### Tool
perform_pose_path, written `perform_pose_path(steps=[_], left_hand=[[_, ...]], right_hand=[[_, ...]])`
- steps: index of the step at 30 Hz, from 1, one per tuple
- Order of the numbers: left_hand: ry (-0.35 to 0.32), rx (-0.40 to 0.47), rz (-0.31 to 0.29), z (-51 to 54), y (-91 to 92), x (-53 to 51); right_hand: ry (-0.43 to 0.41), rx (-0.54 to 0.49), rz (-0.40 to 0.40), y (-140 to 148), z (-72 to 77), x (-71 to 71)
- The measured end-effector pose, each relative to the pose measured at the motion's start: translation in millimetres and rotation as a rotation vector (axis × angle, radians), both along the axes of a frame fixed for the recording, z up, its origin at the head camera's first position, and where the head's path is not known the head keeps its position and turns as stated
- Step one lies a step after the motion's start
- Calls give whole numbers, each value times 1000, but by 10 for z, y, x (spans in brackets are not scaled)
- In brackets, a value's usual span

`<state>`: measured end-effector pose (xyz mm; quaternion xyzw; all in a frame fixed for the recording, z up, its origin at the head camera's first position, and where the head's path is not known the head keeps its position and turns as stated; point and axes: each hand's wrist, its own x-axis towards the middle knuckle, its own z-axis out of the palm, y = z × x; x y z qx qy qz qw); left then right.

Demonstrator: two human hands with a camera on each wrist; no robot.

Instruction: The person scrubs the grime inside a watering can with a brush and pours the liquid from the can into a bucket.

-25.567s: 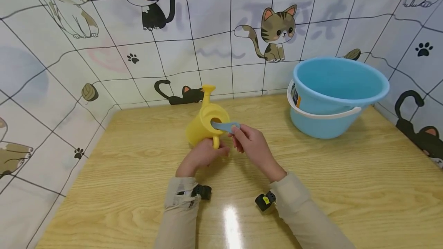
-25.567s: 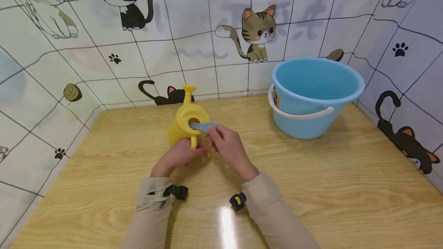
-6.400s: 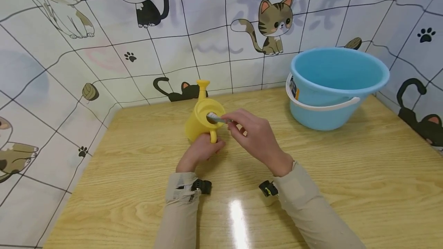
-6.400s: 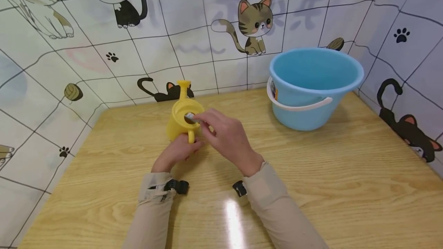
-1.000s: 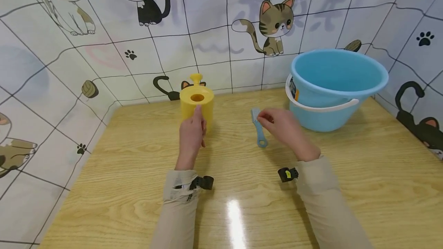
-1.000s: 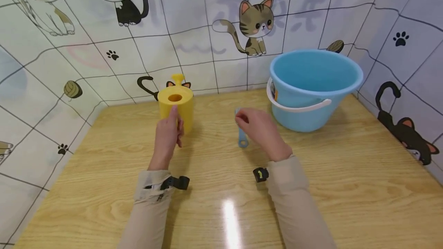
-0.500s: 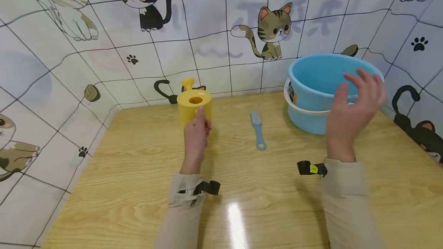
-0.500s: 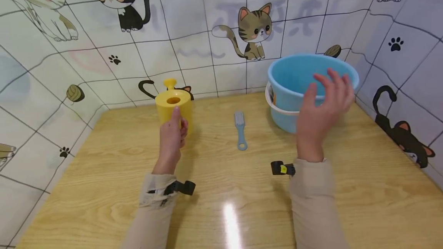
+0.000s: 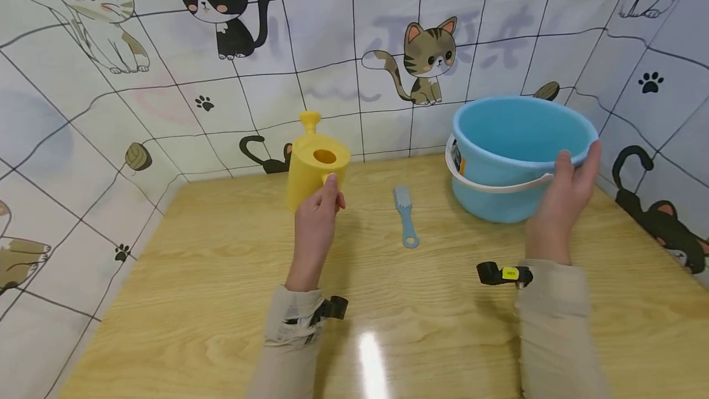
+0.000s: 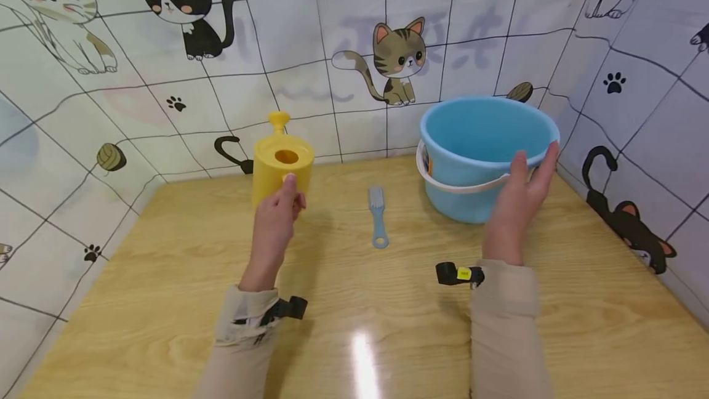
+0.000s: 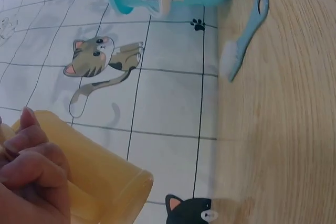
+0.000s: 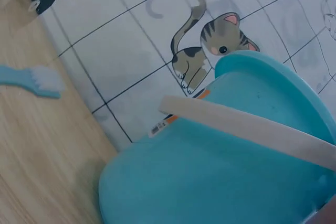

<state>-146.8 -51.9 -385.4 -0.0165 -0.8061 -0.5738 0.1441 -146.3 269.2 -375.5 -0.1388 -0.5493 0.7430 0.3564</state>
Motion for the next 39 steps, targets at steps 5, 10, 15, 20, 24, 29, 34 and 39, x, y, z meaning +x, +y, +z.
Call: perform_pose_path(steps=[5,10,15,20,24,29,34,39], left_hand=[[104,21,-26,115,95,-55],[184,-15,-60,191,302,-141],[195,-36,-89,159,529,-226],[190,-32,-122,157,714,-314],[152,-53,-156,163,803,-368],[111,-85,-177,144,918,-411],[149,-166,-199,196,1085,-468],[169,-281,-185,312,1187,-523]], right_hand=[[-101,38,2,-24,-2,-13],[-140,46,-33,-54,29,0],[-129,4,-54,-81,79,19],[-81,-46,-85,-36,37,24],[-42,-31,-37,30,-38,12],[-28,-10,55,99,-80,-20],[-70,-4,35,148,-22,-28],[-155,12,-7,105,42,-43]])
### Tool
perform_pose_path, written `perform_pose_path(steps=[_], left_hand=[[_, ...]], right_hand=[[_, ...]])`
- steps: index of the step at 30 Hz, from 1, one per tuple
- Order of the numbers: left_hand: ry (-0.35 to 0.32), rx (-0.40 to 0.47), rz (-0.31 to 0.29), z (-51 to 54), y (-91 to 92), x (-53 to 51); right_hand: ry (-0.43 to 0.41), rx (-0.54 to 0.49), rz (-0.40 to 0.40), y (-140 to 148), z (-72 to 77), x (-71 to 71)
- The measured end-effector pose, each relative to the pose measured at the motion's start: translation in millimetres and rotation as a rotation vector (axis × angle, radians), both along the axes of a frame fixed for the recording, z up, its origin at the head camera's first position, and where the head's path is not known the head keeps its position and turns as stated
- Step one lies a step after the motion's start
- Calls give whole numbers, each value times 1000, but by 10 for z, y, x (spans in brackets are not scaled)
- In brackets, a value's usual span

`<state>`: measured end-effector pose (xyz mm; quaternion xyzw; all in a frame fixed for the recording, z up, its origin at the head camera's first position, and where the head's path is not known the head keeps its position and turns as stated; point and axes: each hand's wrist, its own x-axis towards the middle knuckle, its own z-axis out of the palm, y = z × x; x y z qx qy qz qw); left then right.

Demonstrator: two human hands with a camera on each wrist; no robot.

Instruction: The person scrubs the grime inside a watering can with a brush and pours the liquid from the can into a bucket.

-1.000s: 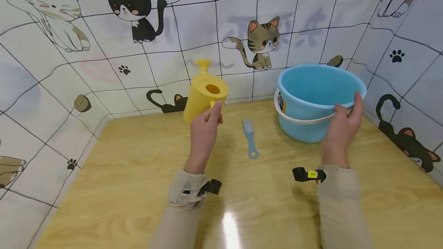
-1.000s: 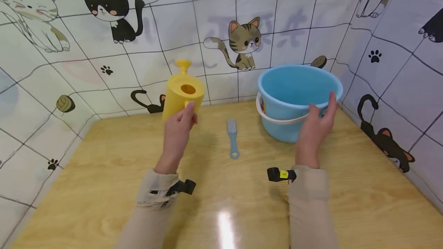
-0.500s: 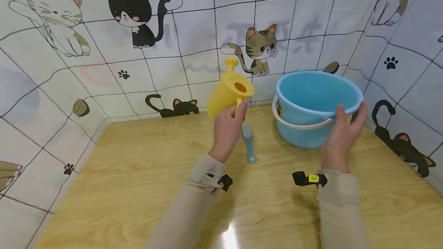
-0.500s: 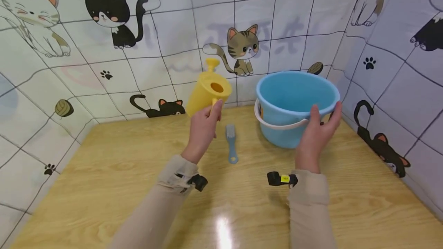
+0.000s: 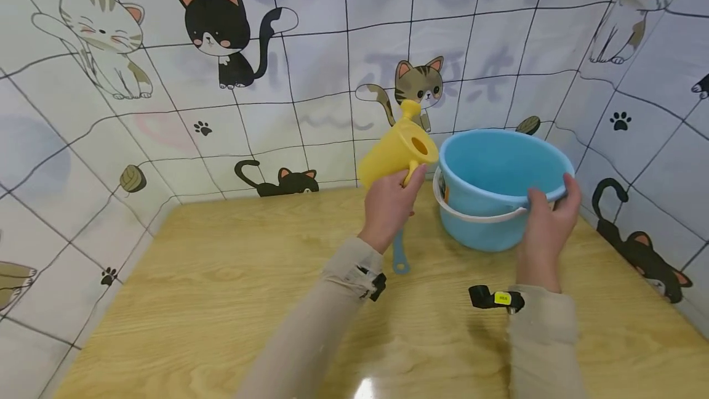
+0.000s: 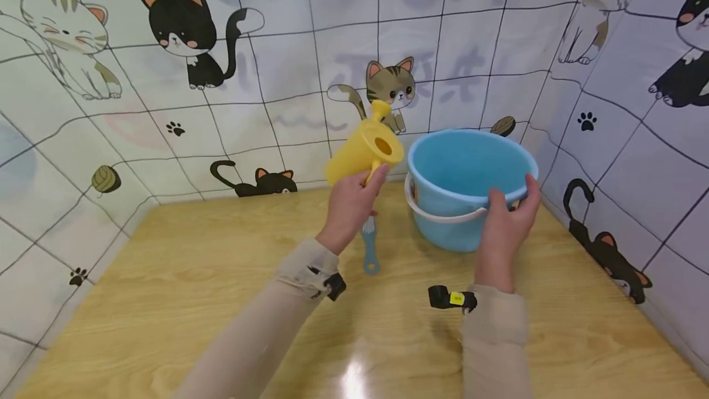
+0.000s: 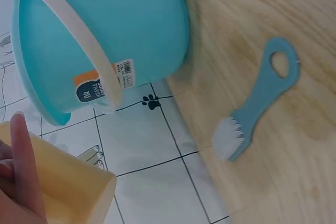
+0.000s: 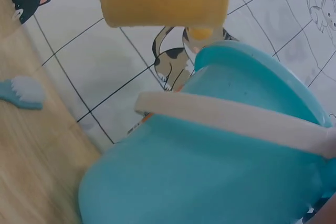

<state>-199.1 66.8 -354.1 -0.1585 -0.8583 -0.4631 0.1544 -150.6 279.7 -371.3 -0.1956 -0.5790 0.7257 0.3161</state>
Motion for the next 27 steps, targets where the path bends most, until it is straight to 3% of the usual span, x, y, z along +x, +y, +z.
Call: perform_pose_path(steps=[5,10,13,17,20,27], left_hand=[[45,-147,41,82,60,-51],[155,-311,76,192,128,-96],[192,-416,66,247,175,-108],[184,-464,41,306,221,-118],[191,-481,60,338,231,-137],[312,-637,82,394,251,-171]], right_hand=[[-11,10,-14,-91,9,-7],[-20,31,-20,-128,33,-7],[-44,24,-38,-122,39,18],[-40,15,-59,-102,32,44],[-31,24,-54,-94,12,32],[-44,114,-90,-78,-38,-28]])
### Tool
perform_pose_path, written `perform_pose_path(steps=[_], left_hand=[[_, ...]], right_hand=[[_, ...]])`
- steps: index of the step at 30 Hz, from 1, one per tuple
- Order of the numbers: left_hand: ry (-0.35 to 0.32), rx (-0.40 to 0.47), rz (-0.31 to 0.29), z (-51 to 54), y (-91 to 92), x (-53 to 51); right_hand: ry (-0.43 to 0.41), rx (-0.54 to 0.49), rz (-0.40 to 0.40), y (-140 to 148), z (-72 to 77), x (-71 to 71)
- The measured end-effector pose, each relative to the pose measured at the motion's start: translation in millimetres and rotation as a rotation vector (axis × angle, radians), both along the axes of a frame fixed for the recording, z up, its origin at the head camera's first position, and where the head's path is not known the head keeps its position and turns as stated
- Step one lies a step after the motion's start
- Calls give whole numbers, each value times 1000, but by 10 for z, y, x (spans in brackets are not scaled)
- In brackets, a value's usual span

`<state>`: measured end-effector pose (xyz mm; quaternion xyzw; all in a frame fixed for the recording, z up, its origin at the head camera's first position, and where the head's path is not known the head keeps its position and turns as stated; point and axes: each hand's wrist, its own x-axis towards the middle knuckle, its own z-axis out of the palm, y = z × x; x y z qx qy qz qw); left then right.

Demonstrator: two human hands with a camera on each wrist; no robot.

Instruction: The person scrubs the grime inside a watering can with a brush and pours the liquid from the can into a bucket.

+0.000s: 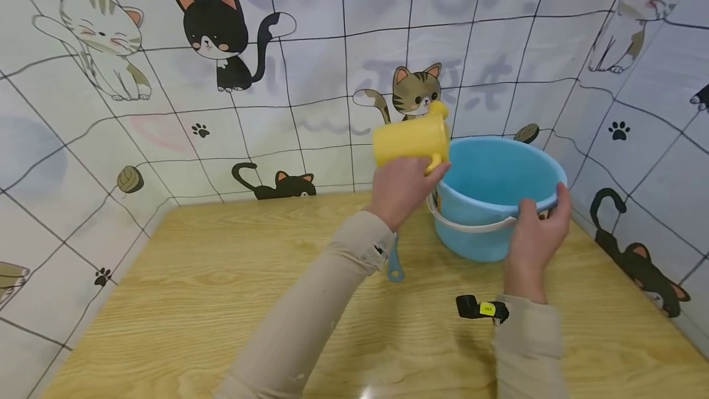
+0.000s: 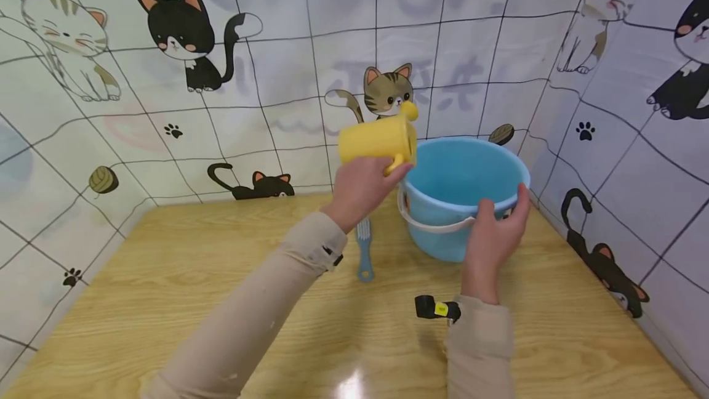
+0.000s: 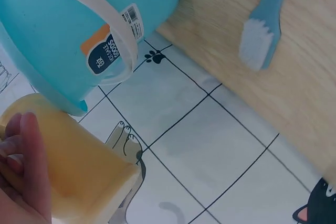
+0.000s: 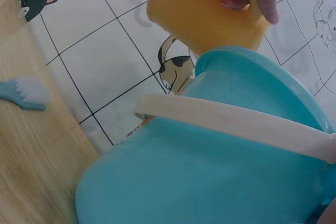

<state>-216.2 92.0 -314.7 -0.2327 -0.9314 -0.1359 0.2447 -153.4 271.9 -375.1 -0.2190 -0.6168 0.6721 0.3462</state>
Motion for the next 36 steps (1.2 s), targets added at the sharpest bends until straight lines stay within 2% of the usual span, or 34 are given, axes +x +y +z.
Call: perform_pose_path(steps=[6,11,15,23,29,36], left_hand=[[86,-71,-18,90,62,-6],[70,-131,-6,167,92,0],[49,-153,-8,184,123,-6],[64,-194,-13,217,146,9],[56,-185,-29,249,155,21],[79,-187,-55,215,173,34]], right_hand=[[39,-18,-8,15,-8,8],[-11,15,-14,21,-25,-3],[-46,47,-25,32,-38,-7],[-32,51,-20,29,-44,-11],[-33,56,-23,43,-37,-28],[-27,44,-7,62,-47,-16]])
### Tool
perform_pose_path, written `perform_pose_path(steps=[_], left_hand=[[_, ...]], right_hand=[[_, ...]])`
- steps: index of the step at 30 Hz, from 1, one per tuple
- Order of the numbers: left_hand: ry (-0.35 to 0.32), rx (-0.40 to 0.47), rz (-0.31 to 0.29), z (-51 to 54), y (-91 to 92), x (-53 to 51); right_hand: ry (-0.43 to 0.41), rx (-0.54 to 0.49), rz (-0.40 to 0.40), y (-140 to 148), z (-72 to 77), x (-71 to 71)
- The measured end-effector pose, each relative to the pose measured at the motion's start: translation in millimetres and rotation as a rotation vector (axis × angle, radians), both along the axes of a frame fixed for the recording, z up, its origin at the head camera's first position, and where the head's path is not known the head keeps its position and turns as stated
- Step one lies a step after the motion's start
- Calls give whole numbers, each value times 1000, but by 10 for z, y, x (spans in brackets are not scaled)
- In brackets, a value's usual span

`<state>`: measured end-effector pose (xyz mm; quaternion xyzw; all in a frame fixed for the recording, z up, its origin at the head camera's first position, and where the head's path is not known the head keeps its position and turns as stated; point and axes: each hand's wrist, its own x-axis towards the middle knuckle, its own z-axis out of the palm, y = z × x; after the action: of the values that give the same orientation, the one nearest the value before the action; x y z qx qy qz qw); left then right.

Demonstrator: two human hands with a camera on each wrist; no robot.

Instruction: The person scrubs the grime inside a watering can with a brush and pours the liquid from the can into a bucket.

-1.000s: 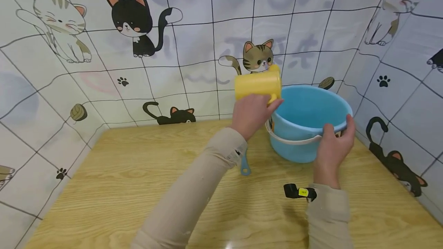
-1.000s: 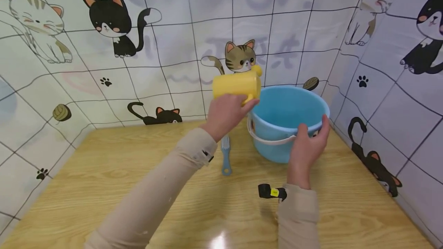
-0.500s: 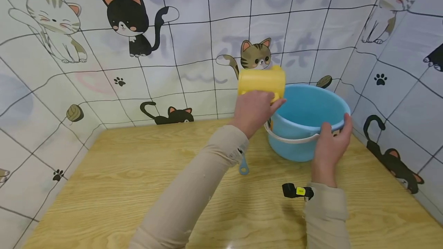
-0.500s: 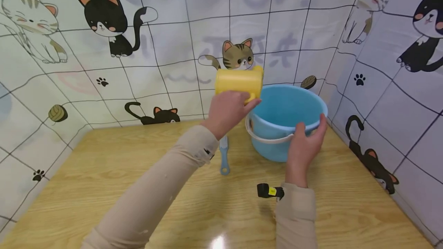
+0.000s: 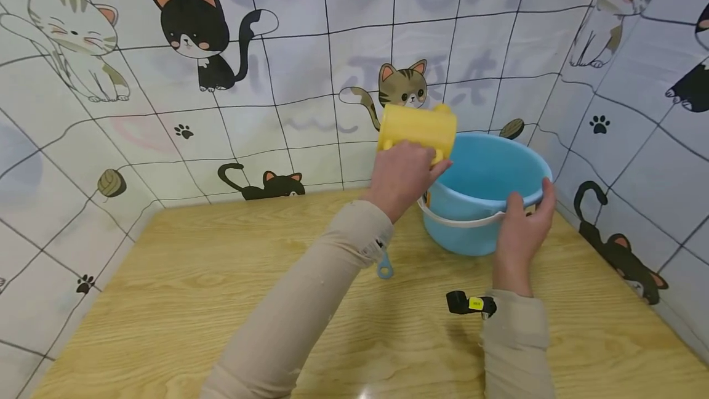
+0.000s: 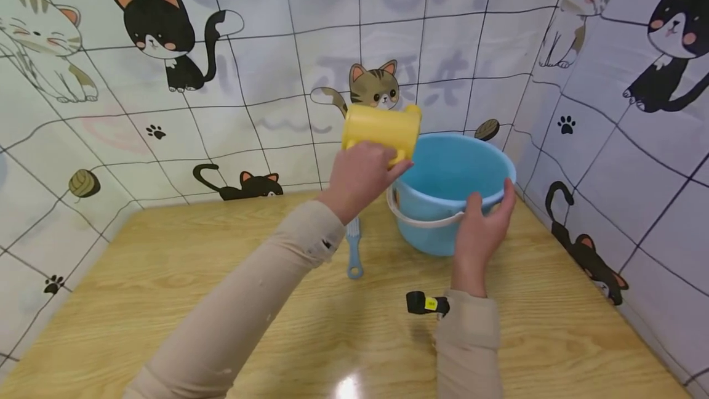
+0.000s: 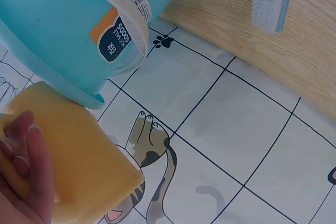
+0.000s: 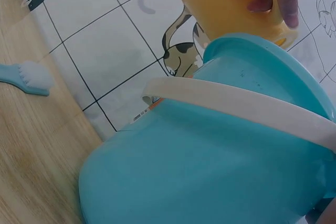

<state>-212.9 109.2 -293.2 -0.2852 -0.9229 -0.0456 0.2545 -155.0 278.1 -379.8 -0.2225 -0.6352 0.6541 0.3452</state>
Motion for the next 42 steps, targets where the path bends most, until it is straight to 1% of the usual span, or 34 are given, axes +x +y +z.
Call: perform_pose_path(steps=[6,13,18,22,26,29,36,42], left_hand=[[55,-17,14,-28,-11,16],[74,-34,20,-19,14,36],[88,-66,24,-32,30,44],[114,-93,25,-53,33,40],[140,-94,16,-61,42,36],[140,-96,18,-53,50,36],[83,-110,20,-37,45,33],[68,-117,12,-18,46,44]], right_hand=[[8,-11,14,-25,-13,3],[7,1,3,-6,-2,14],[7,-6,11,11,-10,10],[5,-11,18,8,-22,10],[15,-13,15,9,-26,4],[13,-14,11,12,-24,-5],[9,-27,11,11,-22,-9],[23,-29,15,2,-18,5]])
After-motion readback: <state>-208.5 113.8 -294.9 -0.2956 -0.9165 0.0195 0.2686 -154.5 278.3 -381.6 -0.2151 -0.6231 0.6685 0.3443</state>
